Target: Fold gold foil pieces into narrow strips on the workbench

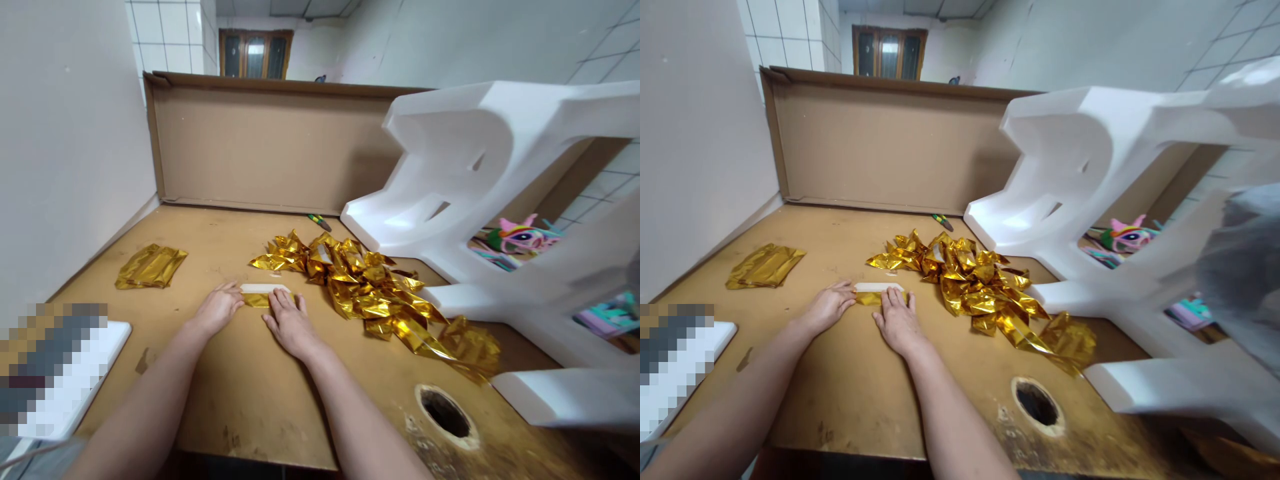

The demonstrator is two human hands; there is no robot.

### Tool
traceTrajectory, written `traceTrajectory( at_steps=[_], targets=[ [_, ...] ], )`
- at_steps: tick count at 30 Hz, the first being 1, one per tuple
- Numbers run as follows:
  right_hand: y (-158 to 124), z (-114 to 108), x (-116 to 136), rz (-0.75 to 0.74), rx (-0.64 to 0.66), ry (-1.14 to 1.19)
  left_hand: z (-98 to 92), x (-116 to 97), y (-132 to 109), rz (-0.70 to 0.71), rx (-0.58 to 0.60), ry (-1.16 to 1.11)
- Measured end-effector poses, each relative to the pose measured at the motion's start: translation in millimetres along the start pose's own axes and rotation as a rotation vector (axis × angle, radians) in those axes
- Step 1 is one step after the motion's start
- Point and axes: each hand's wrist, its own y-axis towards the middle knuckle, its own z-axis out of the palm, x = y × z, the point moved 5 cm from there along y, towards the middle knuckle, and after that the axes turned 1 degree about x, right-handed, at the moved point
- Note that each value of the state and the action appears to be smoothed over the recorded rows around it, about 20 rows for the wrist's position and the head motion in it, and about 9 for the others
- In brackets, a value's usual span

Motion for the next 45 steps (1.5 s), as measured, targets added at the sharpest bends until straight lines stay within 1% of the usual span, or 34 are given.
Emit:
traceTrajectory(
  at_steps=[6,10,14,20,24,29,32,35,40,45],
  targets=[
    [-2,5,13,-0.185,-0.076,-0.015,-5.3,-13,-1,0.074,0.009,-0.055],
    [-2,11,17,-0.265,-0.081,-0.004,-10.3,-18,-1,0.087,0.03,-0.091],
    [-2,12,13,-0.251,-0.047,0.013,-12.5,-15,-2,0.062,0.048,-0.128],
    [-3,11,12,-0.232,0.005,0.016,-10.1,-7,-5,0.025,0.064,-0.143],
    [-4,10,13,-0.256,-0.033,0.015,-8.9,-5,-5,0.028,0.043,-0.145],
    [-5,0,18,-0.298,-0.151,0.005,-10.0,-4,-4,0.019,0.042,-0.141],
    [-7,-6,20,-0.312,-0.211,0.021,-12.9,-3,-4,0.019,0.023,-0.156],
    [-7,-5,20,-0.294,-0.201,0.014,-13.7,-3,-5,0.006,0.014,-0.18],
    [-7,0,20,-0.284,-0.178,0.008,-8.9,-1,-3,-0.04,0.024,-0.24],
    [-6,0,20,-0.276,-0.163,0.013,-5.4,1,0,-0.101,-0.004,-0.256]
  ],
)
